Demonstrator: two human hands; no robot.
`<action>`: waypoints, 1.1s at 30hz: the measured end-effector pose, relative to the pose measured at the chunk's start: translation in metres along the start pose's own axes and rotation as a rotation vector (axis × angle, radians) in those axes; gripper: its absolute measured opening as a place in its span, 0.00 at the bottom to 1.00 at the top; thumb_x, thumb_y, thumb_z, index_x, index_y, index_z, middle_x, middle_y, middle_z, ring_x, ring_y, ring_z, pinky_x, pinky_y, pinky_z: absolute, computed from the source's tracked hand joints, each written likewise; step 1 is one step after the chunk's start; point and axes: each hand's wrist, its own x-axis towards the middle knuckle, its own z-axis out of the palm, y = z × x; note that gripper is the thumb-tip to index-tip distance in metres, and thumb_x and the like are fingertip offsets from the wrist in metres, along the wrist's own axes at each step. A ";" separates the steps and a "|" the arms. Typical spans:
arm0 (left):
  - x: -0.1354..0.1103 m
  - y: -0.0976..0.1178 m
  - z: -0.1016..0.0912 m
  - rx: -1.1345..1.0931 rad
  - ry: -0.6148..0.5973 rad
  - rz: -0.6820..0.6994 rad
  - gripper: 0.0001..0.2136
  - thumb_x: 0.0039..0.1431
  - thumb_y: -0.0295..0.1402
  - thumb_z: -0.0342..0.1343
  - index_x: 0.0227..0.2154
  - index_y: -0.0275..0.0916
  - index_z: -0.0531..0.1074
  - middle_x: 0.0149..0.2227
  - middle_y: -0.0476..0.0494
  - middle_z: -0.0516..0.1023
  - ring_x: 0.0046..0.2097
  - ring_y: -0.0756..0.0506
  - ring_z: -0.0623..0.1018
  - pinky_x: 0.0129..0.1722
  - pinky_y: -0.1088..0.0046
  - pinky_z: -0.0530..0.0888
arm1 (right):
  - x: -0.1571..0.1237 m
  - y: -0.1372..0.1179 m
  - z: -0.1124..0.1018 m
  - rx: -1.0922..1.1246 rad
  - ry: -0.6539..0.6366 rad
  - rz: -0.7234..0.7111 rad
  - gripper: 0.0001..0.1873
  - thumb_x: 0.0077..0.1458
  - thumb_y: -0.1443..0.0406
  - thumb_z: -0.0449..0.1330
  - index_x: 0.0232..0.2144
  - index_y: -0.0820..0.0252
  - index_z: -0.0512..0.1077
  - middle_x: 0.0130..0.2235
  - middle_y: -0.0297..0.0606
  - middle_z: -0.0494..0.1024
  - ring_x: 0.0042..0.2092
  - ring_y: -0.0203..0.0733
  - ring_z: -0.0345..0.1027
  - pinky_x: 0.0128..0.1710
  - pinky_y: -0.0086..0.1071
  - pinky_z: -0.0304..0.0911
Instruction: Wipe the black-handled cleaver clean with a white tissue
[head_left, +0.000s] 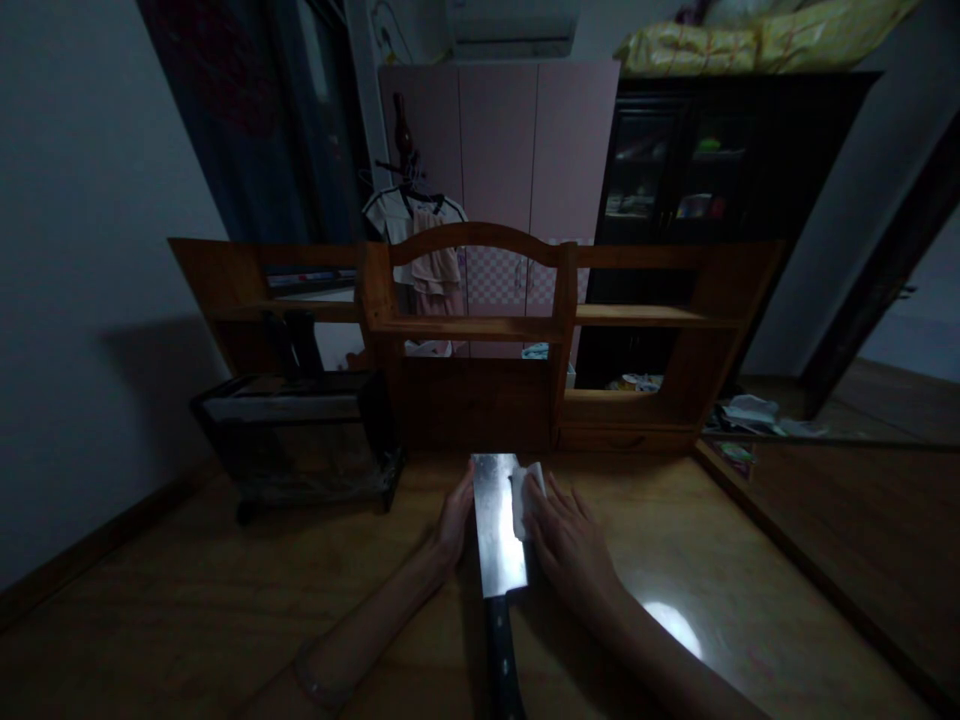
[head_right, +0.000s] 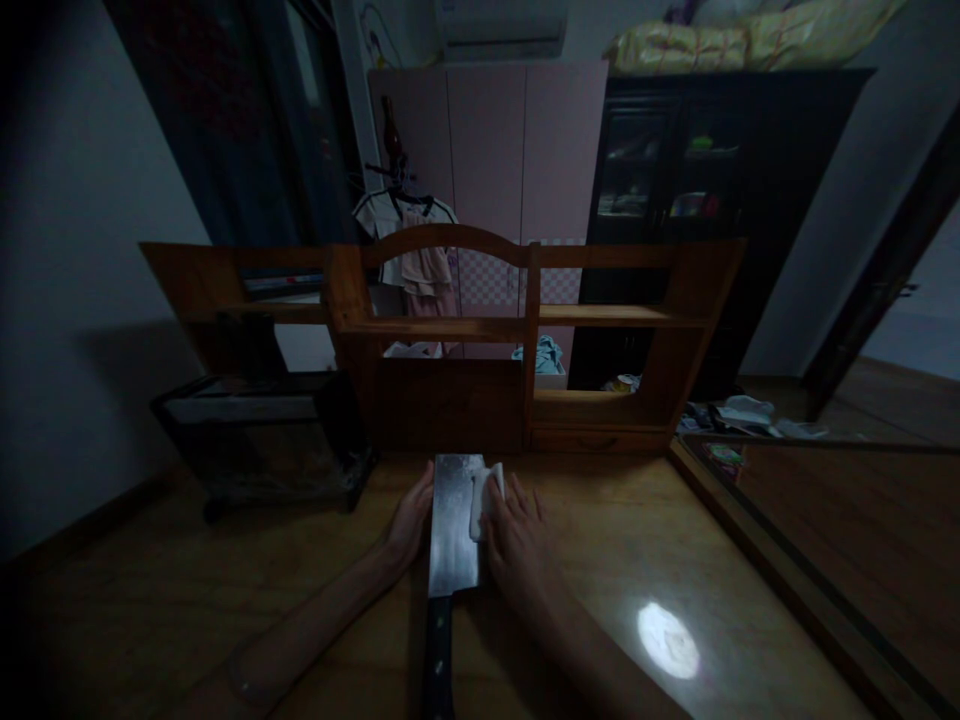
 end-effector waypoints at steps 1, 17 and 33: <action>0.001 -0.001 -0.002 0.001 0.009 0.001 0.23 0.66 0.45 0.48 0.49 0.28 0.74 0.49 0.34 0.79 0.55 0.37 0.75 0.62 0.62 0.62 | 0.000 -0.002 -0.002 0.030 0.005 -0.051 0.28 0.66 0.65 0.45 0.66 0.59 0.52 0.67 0.43 0.54 0.69 0.48 0.41 0.65 0.53 0.47; 0.006 -0.004 -0.012 -0.001 0.115 -0.038 0.23 0.64 0.46 0.51 0.48 0.28 0.75 0.42 0.35 0.81 0.47 0.38 0.79 0.55 0.64 0.68 | 0.003 -0.017 -0.011 0.097 -0.239 -0.218 0.28 0.68 0.65 0.43 0.68 0.53 0.47 0.68 0.38 0.53 0.69 0.46 0.41 0.67 0.54 0.40; 0.001 0.000 -0.002 -0.012 0.013 -0.009 0.23 0.65 0.45 0.49 0.50 0.29 0.74 0.48 0.35 0.79 0.53 0.37 0.76 0.59 0.63 0.65 | 0.002 -0.003 -0.006 -0.021 -0.083 -0.118 0.30 0.64 0.70 0.43 0.68 0.60 0.47 0.69 0.43 0.48 0.70 0.47 0.37 0.67 0.55 0.39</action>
